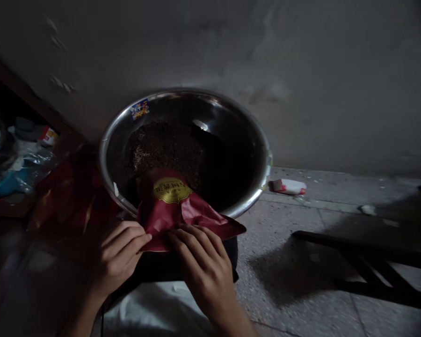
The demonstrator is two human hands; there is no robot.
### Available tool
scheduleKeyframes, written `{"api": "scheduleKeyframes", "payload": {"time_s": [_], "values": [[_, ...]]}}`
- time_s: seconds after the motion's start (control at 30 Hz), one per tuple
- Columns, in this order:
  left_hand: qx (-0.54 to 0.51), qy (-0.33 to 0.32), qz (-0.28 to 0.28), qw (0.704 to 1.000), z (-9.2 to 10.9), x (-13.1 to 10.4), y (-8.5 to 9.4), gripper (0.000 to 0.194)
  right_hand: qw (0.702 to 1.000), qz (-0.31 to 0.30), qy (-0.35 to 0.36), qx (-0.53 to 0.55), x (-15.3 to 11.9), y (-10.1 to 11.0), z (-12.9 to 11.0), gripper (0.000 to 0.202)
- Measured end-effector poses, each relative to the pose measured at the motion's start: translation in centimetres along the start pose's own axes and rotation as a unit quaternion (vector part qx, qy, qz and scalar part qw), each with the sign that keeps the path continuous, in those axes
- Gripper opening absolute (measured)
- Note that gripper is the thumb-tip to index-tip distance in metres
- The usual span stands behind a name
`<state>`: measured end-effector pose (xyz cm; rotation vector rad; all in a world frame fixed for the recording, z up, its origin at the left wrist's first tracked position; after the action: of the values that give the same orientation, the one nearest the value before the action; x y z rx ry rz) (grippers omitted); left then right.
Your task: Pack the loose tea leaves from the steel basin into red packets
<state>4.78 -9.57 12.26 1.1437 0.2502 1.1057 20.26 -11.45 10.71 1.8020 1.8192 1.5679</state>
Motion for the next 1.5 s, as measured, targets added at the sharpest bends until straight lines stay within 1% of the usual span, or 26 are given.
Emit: {"api": "scheduleKeyframes", "payload": {"time_s": [0.1, 0.2, 0.3, 0.37, 0.43, 0.57, 0.63, 0.7, 0.8, 0.9, 0.97, 1.03, 1.1, 1.2, 1.3, 1.4, 1.43, 1.5], "values": [[0.021, 0.019, -0.026, 0.999, 0.9, 0.9, 0.0, 0.031, 1.0, 0.027, 0.003, 0.014, -0.1, 0.0, 0.1, 0.035], [0.043, 0.021, -0.052, 0.998, 2.2, 1.9, -0.4, 0.028, 0.998, 0.041, 0.016, 0.033, 0.3, -0.1, 0.0, 0.034], [0.051, 0.022, -0.05, 0.997, 2.6, 2.5, -0.7, 0.024, 0.997, 0.047, 0.025, 0.056, 0.9, -0.1, -0.2, 0.031], [0.066, 0.021, -0.039, 0.997, 2.2, 2.4, -0.8, 0.024, 0.997, 0.042, 0.022, 0.063, 1.1, -0.1, -0.1, 0.028], [0.092, 0.022, -0.025, 0.995, 1.4, 2.1, -0.5, 0.024, 0.998, 0.031, 0.014, 0.048, 1.1, -0.1, 0.2, 0.028], [0.135, 0.026, 0.032, 0.99, -0.5, 1.0, 1.5, 0.026, 1.0, 0.019, -0.004, 0.001, 0.8, 0.2, 1.3, 0.028], [0.14, 0.011, 0.044, 0.989, -0.7, 0.8, 2.2, 0.027, 1.0, 0.016, 0.003, -0.001, 0.9, 0.2, 1.4, 0.028], [0.145, -0.003, 0.035, 0.989, -0.4, 0.9, 2.4, 0.027, 1.0, 0.017, 0.013, -0.005, 1.2, 0.1, 1.0, 0.03], [0.164, -0.007, -0.001, 0.986, 0.6, 1.6, 1.9, 0.024, 0.999, 0.023, 0.022, -0.015, 1.8, -0.3, 0.3, 0.033], [0.165, -0.014, -0.032, 0.986, 1.9, 2.2, 0.7, 0.025, 0.999, 0.024, 0.025, 0.008, 1.9, -0.8, 0.0, 0.035], [0.154, -0.02, -0.037, 0.987, 2.5, 2.4, -0.1, 0.026, 0.999, 0.035, 0.022, 0.027, 1.7, -0.8, 0.2, 0.03], [0.142, -0.019, -0.031, 0.989, 2.5, 2.5, -0.7, 0.026, 0.998, 0.044, 0.022, 0.034, 1.5, -0.6, 0.5, 0.025], [0.134, -0.021, -0.017, 0.991, 2.1, 2.4, -0.9, 0.027, 0.999, 0.036, 0.023, 0.029, 1.3, -0.3, 0.7, 0.023], [0.135, -0.028, -0.001, 0.99, 1.2, 2.2, -0.4, 0.03, 1.0, 0.011, 0.017, 0.015, 1.4, 0.2, 1.2, 0.022], [0.149, -0.003, -0.008, 0.989, 0.4, 2.2, 0.1, 0.033, 1.0, 0.004, 0.011, 0.023, 1.5, 0.4, 1.6, 0.023], [0.153, 0.001, -0.045, 0.987, 0.9, 2.5, -0.5, 0.029, 0.999, 0.018, 0.016, 0.035, 1.4, 0.1, 1.7, 0.024], [0.149, -0.009, -0.053, 0.987, 1.3, 2.7, -0.8, 0.028, 0.999, 0.026, 0.023, 0.033, 1.3, 0.0, 1.7, 0.024], [0.136, -0.037, -0.05, 0.989, 2.2, 3.2, -1.3, 0.027, 0.998, 0.034, 0.042, 0.027, 1.2, 0.0, 1.4, 0.024]]}}
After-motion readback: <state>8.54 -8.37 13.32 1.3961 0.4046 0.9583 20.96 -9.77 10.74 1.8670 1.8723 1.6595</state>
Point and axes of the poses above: each hand's wrist, its own x-axis towards the middle knuckle, its own y-axis out of the back of the hand, z = x × y, the point moved 8 cm from there along x, towards the middle knuckle, and after that the axes turned 1 degree about y, right-handed, at the moved point
